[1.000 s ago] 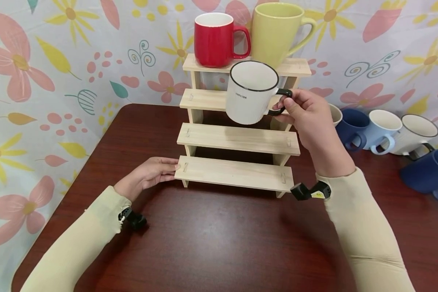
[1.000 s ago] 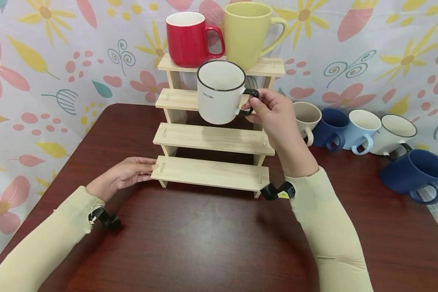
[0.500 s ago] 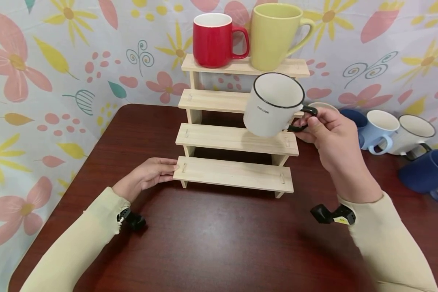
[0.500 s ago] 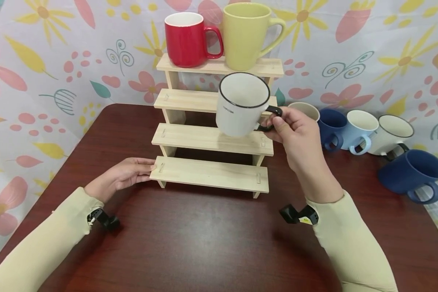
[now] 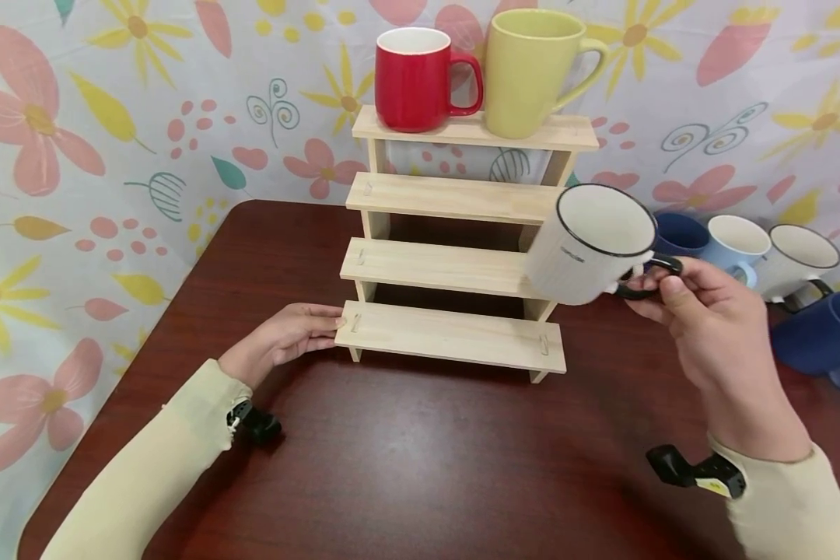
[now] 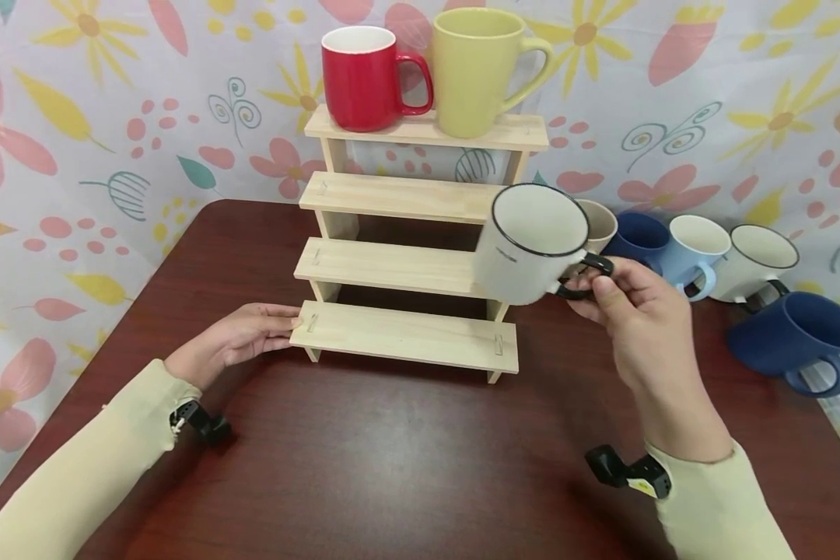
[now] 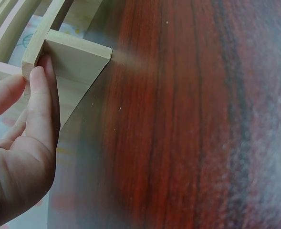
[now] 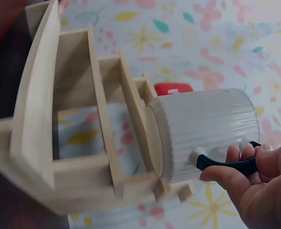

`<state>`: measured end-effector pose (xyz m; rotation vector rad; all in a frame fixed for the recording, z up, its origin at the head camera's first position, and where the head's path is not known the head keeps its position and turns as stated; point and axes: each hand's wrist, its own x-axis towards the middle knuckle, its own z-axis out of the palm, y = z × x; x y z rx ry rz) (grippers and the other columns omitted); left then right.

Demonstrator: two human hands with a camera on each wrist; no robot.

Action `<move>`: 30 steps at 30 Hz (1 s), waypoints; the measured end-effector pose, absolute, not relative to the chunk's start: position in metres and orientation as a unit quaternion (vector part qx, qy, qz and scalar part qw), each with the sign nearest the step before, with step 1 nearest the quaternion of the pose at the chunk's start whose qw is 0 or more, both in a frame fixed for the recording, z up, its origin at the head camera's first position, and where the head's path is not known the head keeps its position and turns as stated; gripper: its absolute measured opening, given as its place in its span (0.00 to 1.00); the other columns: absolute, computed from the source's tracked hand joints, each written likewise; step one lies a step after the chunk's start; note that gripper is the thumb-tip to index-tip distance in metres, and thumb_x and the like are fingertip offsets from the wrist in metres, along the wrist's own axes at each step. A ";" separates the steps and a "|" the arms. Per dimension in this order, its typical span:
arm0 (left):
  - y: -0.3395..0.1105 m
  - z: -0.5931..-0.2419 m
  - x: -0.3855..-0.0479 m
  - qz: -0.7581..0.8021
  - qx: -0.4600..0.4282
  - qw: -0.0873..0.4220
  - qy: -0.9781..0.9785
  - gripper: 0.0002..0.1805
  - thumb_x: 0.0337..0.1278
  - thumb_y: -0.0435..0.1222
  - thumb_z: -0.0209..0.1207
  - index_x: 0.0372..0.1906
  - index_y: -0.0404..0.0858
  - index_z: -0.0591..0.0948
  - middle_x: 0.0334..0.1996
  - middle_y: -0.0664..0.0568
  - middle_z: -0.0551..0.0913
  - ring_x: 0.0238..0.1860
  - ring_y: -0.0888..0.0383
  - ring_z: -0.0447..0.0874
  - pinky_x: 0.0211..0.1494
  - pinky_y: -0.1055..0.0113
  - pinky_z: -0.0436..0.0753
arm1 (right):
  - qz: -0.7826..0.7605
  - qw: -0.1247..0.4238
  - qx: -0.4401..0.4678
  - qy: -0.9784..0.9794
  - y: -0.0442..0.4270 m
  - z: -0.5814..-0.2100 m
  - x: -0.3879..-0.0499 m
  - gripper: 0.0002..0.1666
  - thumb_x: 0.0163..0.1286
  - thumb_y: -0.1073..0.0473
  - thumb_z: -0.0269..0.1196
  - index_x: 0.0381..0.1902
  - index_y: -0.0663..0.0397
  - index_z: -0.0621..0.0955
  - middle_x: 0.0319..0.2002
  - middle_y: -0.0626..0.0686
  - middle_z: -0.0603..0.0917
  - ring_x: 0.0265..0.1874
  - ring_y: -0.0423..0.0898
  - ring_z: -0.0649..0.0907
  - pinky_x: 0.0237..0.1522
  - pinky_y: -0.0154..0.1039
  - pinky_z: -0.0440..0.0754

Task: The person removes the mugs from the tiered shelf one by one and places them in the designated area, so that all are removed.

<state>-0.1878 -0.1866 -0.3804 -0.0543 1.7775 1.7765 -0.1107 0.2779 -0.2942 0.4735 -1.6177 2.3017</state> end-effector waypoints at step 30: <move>-0.185 -0.379 -0.188 0.674 -0.027 0.310 0.670 0.31 0.73 0.26 0.50 0.74 0.16 0.57 0.30 0.63 0.87 0.35 0.69 0.87 0.41 0.79 0.86 | 0.841 0.221 0.120 -0.479 0.380 -0.342 -0.078 0.11 0.73 0.78 0.48 0.41 0.80 0.79 0.35 0.64 0.86 0.39 0.52 0.91 0.37 0.37 0.92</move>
